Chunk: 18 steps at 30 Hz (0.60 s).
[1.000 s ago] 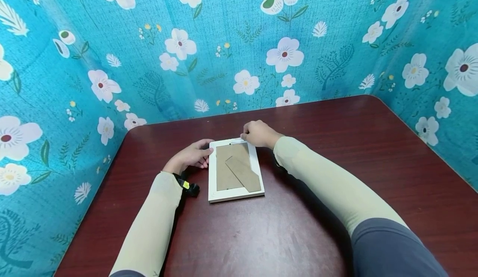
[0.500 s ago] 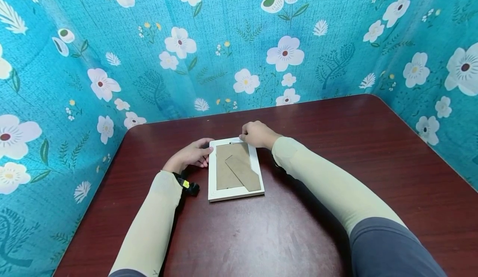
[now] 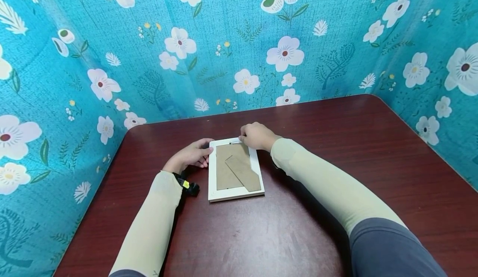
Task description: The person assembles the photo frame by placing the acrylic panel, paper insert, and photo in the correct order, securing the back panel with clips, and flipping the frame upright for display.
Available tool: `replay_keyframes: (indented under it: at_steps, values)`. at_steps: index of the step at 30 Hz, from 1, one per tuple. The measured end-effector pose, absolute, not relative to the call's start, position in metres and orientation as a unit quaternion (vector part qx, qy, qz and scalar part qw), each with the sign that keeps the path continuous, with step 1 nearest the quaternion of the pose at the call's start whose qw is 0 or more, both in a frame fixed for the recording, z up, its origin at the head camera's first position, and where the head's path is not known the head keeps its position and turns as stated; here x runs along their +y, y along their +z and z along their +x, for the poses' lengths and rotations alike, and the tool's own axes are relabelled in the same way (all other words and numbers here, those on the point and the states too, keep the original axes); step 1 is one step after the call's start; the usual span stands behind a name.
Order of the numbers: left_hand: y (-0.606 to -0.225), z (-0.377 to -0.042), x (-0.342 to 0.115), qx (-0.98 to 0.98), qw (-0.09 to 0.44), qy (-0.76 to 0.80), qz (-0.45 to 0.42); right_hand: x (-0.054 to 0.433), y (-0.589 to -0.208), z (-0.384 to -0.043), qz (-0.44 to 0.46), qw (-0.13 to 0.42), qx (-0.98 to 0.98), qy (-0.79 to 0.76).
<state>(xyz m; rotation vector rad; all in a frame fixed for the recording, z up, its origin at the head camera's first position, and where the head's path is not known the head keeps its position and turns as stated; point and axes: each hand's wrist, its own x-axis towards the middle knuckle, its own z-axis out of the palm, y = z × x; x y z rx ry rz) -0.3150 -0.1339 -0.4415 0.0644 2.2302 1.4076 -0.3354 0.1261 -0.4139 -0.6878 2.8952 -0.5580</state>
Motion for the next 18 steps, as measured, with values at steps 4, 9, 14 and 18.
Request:
replay_keyframes:
  at_steps: [4, 9, 14, 18]
  values:
    - [-0.4406, -0.3135, -0.1345, 0.819, 0.249, 0.517, 0.023, 0.1255, -0.4160, -0.3361, -0.233, 0.048, 0.955, -0.176]
    - [-0.4402, -0.3124, -0.1344, 0.819, 0.248, 0.516, 0.023, 0.1249, -0.4161, -0.3354, -0.236, 0.049, 0.956, -0.170]
    - [-0.4405, -0.3128, -0.1344, 0.820, 0.247, 0.515, 0.025, 0.1243, -0.4142, -0.3333, -0.244, 0.045, 0.955, -0.162]
    - [-0.4414, -0.3137, -0.1346, 0.820, 0.247, 0.517, 0.025, 0.1249, -0.4149, -0.3332, -0.254, 0.039, 0.954, -0.154]
